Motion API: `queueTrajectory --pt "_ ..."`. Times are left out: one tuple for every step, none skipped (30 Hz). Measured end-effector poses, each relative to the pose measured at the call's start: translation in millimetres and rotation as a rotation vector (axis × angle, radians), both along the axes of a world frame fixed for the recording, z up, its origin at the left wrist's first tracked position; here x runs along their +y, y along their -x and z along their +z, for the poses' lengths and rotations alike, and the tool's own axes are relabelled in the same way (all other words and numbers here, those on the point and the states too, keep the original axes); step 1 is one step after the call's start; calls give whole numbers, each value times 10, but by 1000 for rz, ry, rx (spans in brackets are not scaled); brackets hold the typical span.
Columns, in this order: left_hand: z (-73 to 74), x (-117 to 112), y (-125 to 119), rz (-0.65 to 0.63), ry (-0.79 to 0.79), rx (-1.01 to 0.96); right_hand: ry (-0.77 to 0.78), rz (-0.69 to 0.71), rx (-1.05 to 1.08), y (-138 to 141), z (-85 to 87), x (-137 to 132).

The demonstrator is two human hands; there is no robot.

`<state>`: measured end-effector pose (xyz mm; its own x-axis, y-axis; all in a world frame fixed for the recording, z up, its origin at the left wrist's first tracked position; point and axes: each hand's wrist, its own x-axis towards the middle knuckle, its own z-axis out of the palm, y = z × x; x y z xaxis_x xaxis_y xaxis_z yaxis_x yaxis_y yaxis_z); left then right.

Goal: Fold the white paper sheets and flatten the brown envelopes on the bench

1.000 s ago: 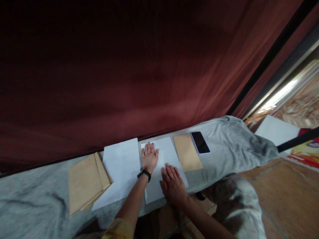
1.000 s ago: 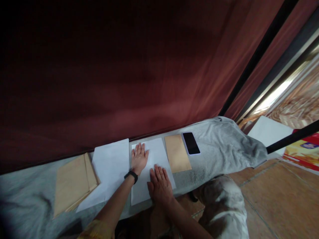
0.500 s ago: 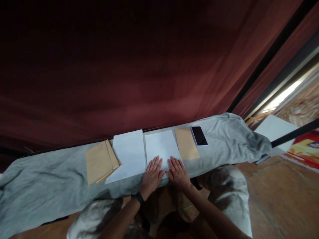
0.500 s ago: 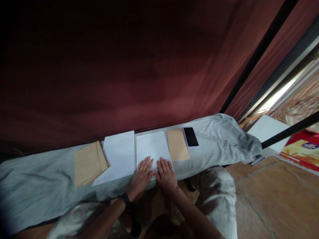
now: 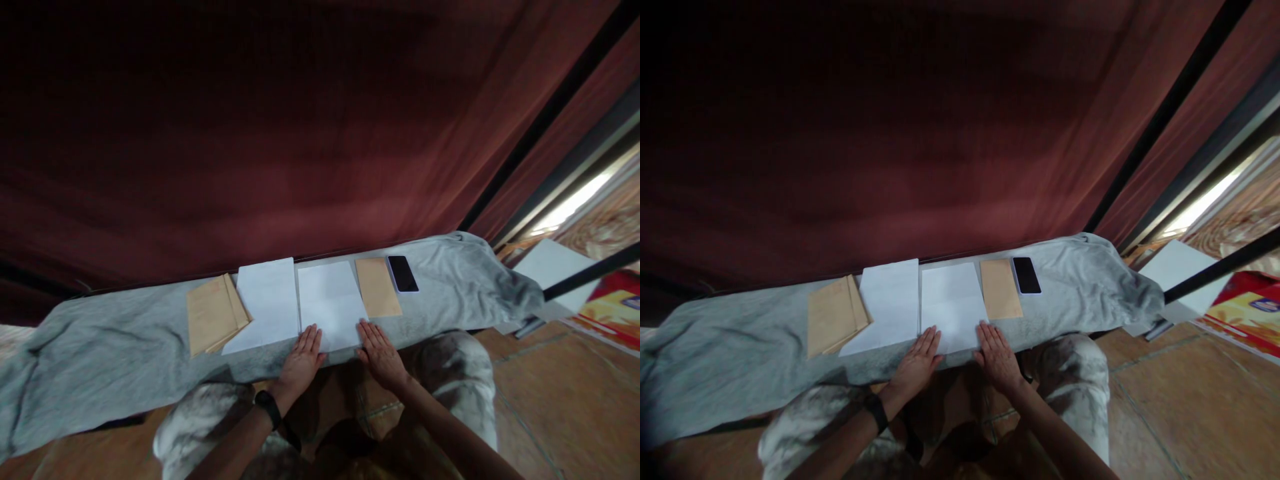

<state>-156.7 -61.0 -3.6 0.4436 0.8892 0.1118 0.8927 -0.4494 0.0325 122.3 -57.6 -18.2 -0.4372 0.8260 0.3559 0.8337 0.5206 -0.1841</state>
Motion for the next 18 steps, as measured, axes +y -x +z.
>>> queueTrajectory --pt "5 10 -3 -4 12 13 3 11 -4 -17 1 5" --pt "12 19 -9 -8 29 27 8 21 -6 -33 2 12" --pt "23 26 -17 -11 50 43 15 30 -4 -47 4 18" --pt "37 33 -27 -13 75 58 22 36 1 -58 5 24" --pt "56 38 -39 -16 102 70 31 40 9 -66 7 30" --pt "80 41 -49 -18 128 79 41 43 20 -72 9 36" --pt "110 44 -57 -20 147 85 51 45 33 -76 11 42" --pt "145 46 -61 -23 162 88 61 47 50 -79 13 49" --pt "185 48 -59 -25 169 86 73 50 68 -85 15 57" --pt "229 51 -50 -23 173 79 86 56 89 -93 17 68" --pt "275 55 -35 -22 182 69 103 64 111 -106 18 81" --pt "322 59 -15 -21 194 50 122 71 136 -122 19 98" --pt "366 65 9 -20 210 21 142 74 163 -141 20 117" --pt "407 70 36 -17 223 -17 163 71 192 -163 20 138" --pt "441 76 64 -15 231 -67 185 61 224 -187 21 162" --pt "469 81 93 -14 234 -127 205 45 259 -210 22 187" --pt "490 86 120 -13 231 -197 223 23 297 -231 23 213" --pt "506 89 145 -11 226 -274 239 3 336 -251 24 239"
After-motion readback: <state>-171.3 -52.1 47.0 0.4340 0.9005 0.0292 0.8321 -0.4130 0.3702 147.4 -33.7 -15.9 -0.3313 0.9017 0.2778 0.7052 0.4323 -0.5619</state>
